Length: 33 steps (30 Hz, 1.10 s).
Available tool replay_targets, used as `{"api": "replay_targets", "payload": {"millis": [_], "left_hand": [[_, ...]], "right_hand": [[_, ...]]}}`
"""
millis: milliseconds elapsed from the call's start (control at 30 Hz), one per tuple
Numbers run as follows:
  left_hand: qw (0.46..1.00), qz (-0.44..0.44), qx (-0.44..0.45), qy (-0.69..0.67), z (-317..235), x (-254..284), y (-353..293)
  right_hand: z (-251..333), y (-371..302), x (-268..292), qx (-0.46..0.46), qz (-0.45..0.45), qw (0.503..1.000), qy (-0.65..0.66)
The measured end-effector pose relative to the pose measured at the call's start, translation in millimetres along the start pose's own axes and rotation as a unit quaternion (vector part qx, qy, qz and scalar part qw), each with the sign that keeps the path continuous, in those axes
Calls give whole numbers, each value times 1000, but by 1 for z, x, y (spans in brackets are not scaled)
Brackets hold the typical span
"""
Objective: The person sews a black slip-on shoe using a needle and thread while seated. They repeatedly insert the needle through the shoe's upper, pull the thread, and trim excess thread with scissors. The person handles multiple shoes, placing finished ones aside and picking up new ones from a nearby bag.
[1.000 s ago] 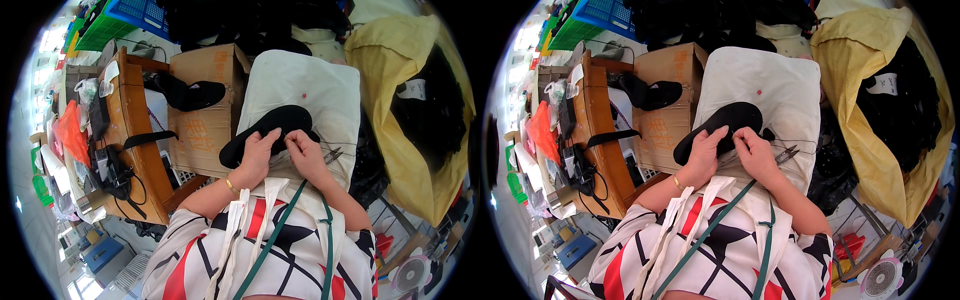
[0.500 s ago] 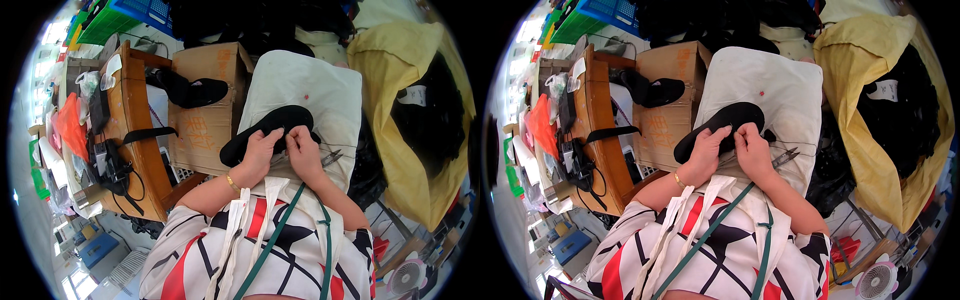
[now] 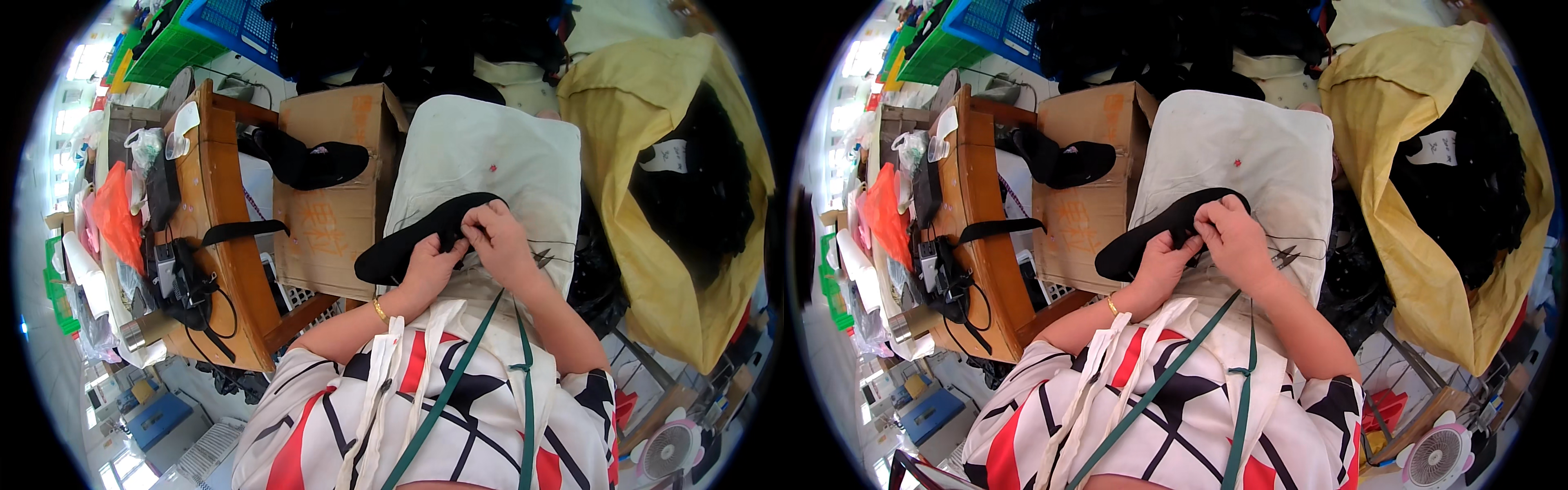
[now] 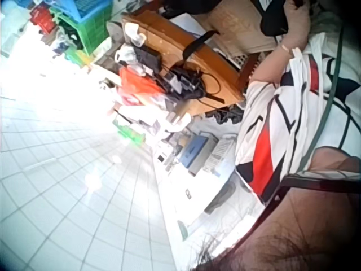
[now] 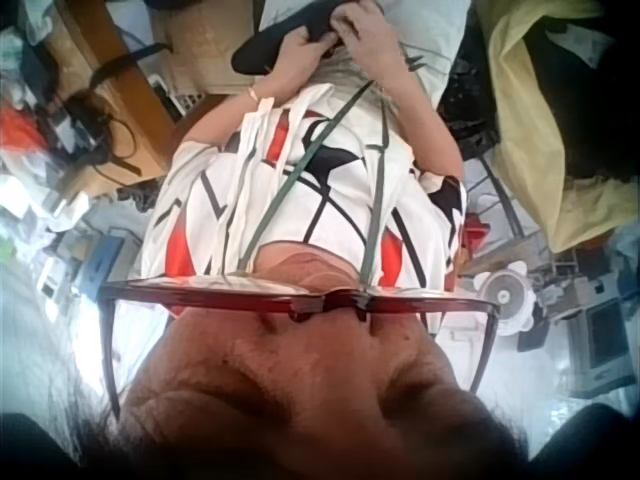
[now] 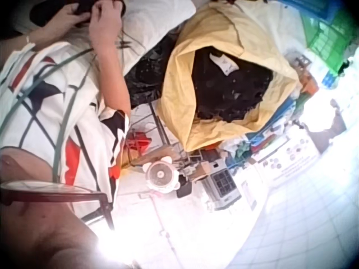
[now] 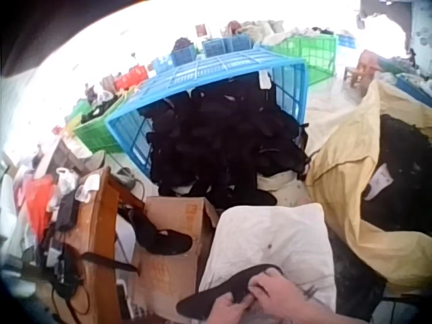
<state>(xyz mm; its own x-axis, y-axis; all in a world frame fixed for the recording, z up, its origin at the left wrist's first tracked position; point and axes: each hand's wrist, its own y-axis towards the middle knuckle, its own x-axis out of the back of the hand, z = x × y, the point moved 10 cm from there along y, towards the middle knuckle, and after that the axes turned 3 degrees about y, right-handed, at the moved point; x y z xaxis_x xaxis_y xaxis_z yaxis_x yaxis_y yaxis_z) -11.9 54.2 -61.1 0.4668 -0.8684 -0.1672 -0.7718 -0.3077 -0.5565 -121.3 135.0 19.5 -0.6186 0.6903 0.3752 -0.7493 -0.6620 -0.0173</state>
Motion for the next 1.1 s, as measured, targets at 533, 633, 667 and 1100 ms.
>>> {"api": "replay_targets", "payload": {"millis": [533, 633, 667, 1100], "left_hand": [[723, 135, -396, 551, -146, -56, 26], [641, 265, -352, 628, -116, -88, 31], [631, 299, -324, 638, -101, -96, 31], [810, 153, -213, 525, -61, -79, 29]], "right_hand": [[-72, -65, 222, -70, -262, 816, 510], [-117, -154, 359, 12, -551, 633, 543], [-123, -191, 387, 55, -625, 593, 505], [-134, -288, 394, -50, -665, 745, 8]]}}
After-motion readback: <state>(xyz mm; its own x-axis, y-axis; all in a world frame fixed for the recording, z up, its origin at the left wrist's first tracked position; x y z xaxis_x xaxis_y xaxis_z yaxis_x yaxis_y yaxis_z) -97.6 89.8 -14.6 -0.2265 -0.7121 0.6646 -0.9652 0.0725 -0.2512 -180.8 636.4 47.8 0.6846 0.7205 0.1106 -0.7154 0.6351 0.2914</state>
